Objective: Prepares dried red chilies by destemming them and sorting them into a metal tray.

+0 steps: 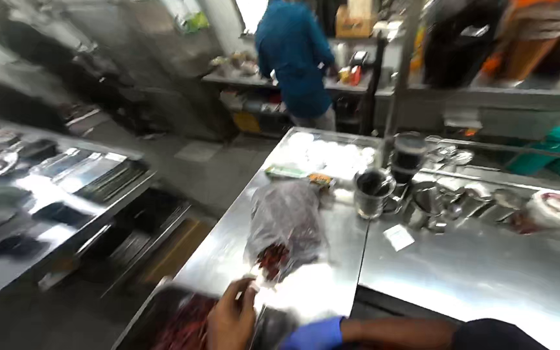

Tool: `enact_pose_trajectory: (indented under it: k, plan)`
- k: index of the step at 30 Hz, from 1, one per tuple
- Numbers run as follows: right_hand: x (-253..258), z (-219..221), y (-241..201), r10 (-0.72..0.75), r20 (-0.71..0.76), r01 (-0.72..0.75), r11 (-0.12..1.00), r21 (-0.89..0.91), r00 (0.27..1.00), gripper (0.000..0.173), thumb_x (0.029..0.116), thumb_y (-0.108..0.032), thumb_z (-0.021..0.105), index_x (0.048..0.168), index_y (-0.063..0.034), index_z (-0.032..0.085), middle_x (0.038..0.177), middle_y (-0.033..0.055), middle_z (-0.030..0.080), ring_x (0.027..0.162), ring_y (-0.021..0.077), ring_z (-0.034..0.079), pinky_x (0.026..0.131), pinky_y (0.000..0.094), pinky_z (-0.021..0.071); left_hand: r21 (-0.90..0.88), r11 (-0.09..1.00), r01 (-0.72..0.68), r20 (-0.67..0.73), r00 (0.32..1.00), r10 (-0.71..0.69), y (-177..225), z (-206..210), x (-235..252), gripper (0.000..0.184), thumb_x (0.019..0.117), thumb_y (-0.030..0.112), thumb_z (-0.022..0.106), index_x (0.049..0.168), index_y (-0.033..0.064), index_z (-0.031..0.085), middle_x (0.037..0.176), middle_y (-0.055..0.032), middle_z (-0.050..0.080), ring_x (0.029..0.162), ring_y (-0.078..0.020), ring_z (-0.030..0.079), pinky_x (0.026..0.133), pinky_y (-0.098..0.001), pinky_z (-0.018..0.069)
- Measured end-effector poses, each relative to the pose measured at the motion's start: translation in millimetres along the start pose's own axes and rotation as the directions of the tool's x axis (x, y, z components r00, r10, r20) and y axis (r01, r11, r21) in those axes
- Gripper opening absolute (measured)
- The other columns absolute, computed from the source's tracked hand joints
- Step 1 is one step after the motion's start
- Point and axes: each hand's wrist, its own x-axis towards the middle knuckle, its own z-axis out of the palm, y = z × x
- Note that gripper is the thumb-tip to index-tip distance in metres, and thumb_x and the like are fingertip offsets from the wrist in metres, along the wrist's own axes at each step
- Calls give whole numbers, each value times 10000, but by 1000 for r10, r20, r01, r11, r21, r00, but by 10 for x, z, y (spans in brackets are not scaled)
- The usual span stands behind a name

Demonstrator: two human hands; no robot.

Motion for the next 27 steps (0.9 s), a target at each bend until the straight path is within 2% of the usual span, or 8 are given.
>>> enact_pose_trajectory:
  k: [4, 8, 10, 14, 19, 23, 25, 27]
  plan:
    - [126, -124, 347, 34, -127, -42, 997, -61, 991, 553, 1013, -398, 576, 1460, -75, 540, 1427, 189, 574, 1286, 353, 584, 1058, 581, 475, -125, 976, 179, 78, 982, -170, -81, 229, 189, 246, 1048, 129, 514, 1240, 119, 668, 1036, -46, 733, 672, -181, 681, 604, -401, 602]
    - [-172, -351, 511, 120, -157, -121, 993, 5, 980, 509, 1037, -462, 496, 1378, -109, 628, 1357, 126, 644, 1278, 278, 601, 1088, 538, 459, 86, 974, 211, 168, 960, -223, -120, 586, 363, 226, 1031, 128, 545, 1183, 98, 709, 1105, -111, 711, 977, -269, 691, 887, -536, 567]
    - [-323, -391, 597, 178, -172, -176, 984, 26, 969, 524, 1035, -473, 485, 1375, -101, 629, 1341, 131, 650, 1263, 278, 609, 1079, 533, 463, 169, 955, 243, 133, 955, -266, -151, 750, 475, 249, 1016, 227, 611, 1189, 70, 698, 1156, -183, 677, 1040, -345, 672, 921, -589, 544]
    - [-538, -412, 700, 249, -188, -239, 968, 75, 950, 522, 1037, -492, 465, 1381, -137, 634, 1330, 107, 660, 1236, 250, 624, 1063, 508, 475, 249, 943, 222, 67, 967, -246, -222, 1039, 632, 372, 962, 367, 705, 1211, 91, 691, 1247, -205, 630, 1010, -387, 672, 842, -618, 562]
    - [-554, -440, 631, 243, -260, -220, 969, 115, 934, 488, 1044, -487, 455, 1359, -175, 658, 1321, 68, 667, 1224, 196, 627, 1060, 454, 484, 368, 907, 203, -4, 976, -217, -165, 1044, 554, 224, 1008, 297, 612, 1063, 128, 749, 1032, -122, 718, 905, -342, 703, 748, -610, 566]
    - [-457, -537, 462, 292, -344, -141, 905, 402, 892, 434, 1056, -480, 472, 1297, -201, 701, 1216, -10, 719, 1112, 102, 675, 996, 363, 538, -87, 938, 335, -83, 936, -342, -168, 835, 243, 173, 971, 292, 709, 986, 128, 763, 868, -44, 731, 712, -203, 672, 654, -465, 571]
    - [-381, -577, 361, 273, -346, -17, 806, 592, 898, 417, 1074, -425, 475, 1278, -141, 702, 1161, 18, 733, 1028, 138, 708, 911, 351, 586, -565, 727, 390, 31, 891, -453, -143, 791, 57, 125, 954, 196, 739, 1011, 90, 772, 826, -66, 708, 536, -124, 502, 486, -295, 419]
    - [-339, -644, 212, 213, -350, 90, 728, 679, 912, 408, 1089, -379, 465, 1242, -82, 699, 1129, 62, 735, 977, 175, 714, 851, 345, 594, -793, 472, 385, 137, 868, -478, -72, 776, -117, 133, 964, 125, 706, 1074, 63, 750, 799, -94, 662, 491, -79, 424, 445, -231, 369]
